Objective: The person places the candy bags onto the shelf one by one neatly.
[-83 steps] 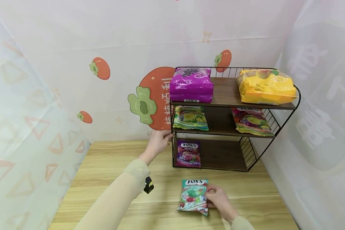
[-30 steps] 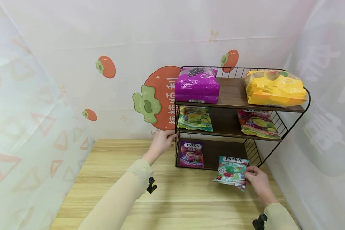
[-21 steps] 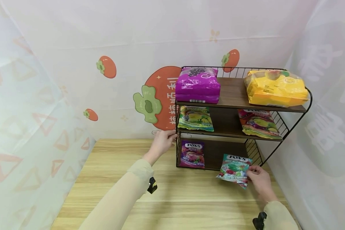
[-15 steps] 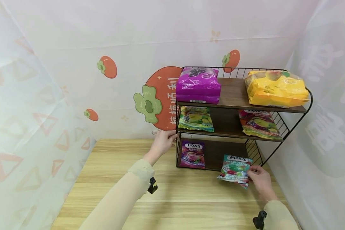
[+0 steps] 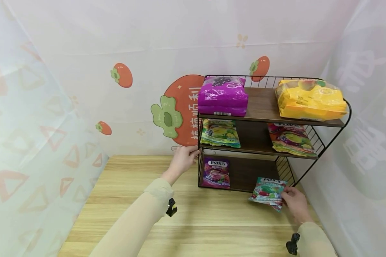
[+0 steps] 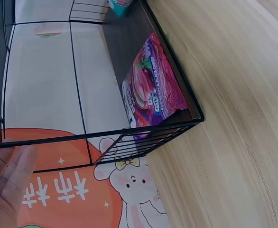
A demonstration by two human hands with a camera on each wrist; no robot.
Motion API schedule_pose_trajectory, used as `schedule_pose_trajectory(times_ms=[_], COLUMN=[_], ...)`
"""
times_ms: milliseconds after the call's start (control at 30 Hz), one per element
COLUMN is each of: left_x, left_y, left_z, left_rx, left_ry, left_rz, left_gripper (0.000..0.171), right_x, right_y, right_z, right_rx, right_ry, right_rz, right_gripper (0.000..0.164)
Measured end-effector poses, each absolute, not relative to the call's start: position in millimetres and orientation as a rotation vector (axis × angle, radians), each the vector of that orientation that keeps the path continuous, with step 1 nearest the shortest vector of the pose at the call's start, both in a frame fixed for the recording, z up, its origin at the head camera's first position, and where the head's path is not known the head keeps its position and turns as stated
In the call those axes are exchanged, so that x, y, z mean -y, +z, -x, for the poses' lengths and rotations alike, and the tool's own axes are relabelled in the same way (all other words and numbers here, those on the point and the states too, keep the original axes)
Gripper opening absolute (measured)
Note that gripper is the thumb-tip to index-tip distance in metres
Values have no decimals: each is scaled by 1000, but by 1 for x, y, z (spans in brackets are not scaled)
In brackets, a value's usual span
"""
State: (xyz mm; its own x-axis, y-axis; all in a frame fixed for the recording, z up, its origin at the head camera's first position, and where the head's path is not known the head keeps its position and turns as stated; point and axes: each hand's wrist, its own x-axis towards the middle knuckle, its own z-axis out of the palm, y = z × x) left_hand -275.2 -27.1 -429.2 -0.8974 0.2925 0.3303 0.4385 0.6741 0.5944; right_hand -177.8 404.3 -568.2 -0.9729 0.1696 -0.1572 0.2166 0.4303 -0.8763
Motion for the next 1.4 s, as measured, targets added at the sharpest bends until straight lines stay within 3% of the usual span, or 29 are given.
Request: schedule_pose_trajectory(times_ms=[167,467,667,900,1233,1400], left_x=[26,27,27,27,27,26], left_y=[-429,-430,-429,-430,-430,-431], left_z=[275,275,275,274,273,273], left_rx=[2691,2676,2668,2656,2646,2633], left_ry=[-1029,-1036,-1043,-1043,-1033,-1015], left_rz=[573,574,591,595,573,575], left_gripper=[20,20,20,20,19,18], right_x=[-407,-410,-412,-414,-415,-410], right_y=[-573,-573,-575,-577,-583,-580], right_z=[180,182,184,181,177,178], right_rx=[-2653,-2684,-2695,-2523,-2622,-2511], right_ry=[-1596,-1503,-1454,-1588,-1400,-1560], right_rz=[-353,-389,-554,-628,-515,-575], right_gripper=[41,51,48,67,75,74])
